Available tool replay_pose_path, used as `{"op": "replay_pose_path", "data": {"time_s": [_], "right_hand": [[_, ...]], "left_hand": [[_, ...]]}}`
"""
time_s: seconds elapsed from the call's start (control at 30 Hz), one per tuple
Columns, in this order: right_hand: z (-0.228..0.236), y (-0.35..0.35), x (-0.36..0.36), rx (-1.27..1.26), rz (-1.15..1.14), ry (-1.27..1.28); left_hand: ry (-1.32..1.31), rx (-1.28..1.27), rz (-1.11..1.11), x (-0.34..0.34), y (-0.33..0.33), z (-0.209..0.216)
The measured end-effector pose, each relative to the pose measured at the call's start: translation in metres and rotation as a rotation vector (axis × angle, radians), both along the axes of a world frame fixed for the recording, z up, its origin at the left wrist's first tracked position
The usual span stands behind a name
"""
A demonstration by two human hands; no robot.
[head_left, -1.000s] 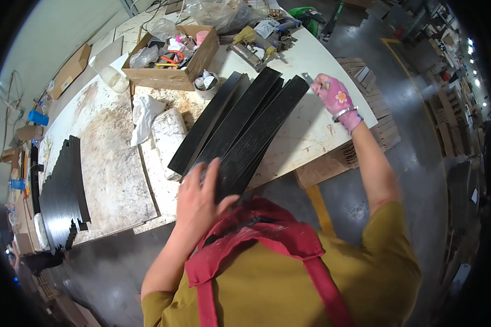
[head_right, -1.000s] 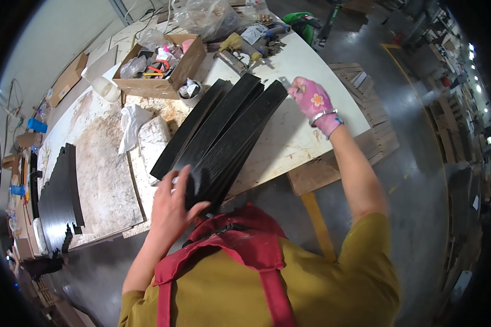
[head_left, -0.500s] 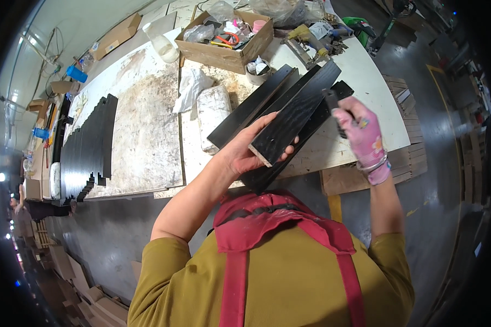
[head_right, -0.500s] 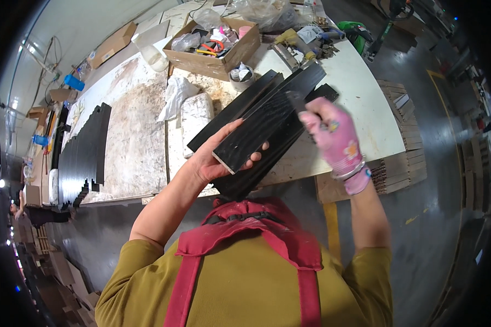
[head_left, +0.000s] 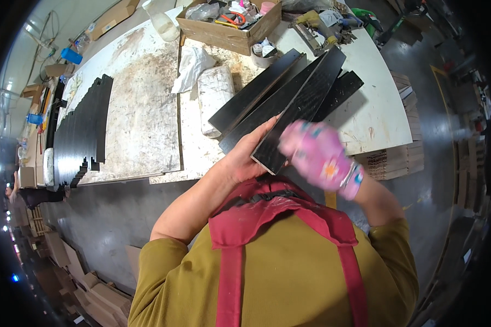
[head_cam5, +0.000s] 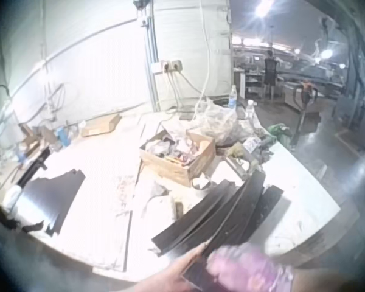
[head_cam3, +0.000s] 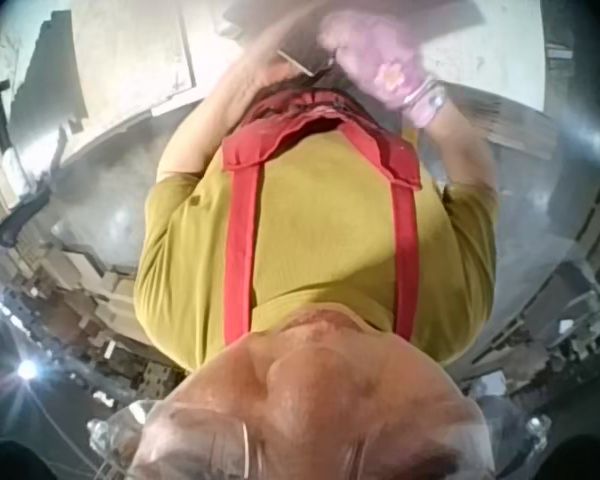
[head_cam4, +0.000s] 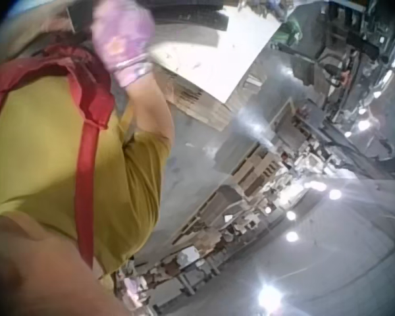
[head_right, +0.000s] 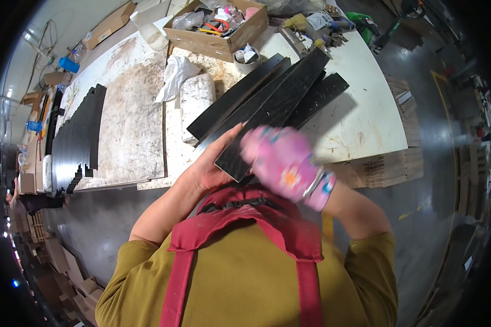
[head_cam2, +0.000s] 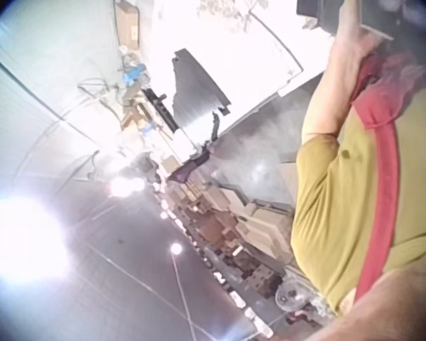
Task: The person scrapes the edges and surfaces of several long, dark wooden pieces one by one using a small blade. The person holds each piece in their hand, applies the blade to the sides and ends, and then places the finished piece into a stack on the work surface.
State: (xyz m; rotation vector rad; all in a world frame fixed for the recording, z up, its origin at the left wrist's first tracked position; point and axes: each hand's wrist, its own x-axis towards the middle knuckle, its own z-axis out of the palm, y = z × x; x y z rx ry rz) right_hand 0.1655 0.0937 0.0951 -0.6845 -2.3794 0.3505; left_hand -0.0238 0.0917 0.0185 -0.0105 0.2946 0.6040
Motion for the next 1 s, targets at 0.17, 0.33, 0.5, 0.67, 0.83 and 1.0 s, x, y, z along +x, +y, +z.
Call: {"op": "replay_pose_path", "data": {"time_s": [0.17, 0.33, 0.5, 0.67, 0.83, 1.0], "right_hand": [[-0.002, 0.046, 0.022, 0.178, -0.246, 0.025], [-0.012, 0.130, 0.158, -0.080, -1.042, -0.118], [0.014, 0.082, 0.093, -0.170, -0.759, 0.178], [0.010, 0.104, 0.089, 0.034, -0.728, 0.294], [0.050, 0.072, 0.051, -0.326, -0.332, 0.524], [0.083, 0.007, -0.026, -0.168, -0.214, 0.352]], "left_hand": [[0.298, 0.194, -0.057, -0.008, -0.011, 0.031], [0.337, 0.421, -0.077, -0.030, -0.043, 0.034], [0.123, 0.305, 0.048, -0.048, -0.052, 0.008], [0.282, 0.470, 0.157, -0.048, -0.047, 0.028], [0.131, 0.410, 0.264, -0.032, 0.006, 0.071], [0.108, 0.364, 0.506, -0.038, 0.014, 0.088]]}}
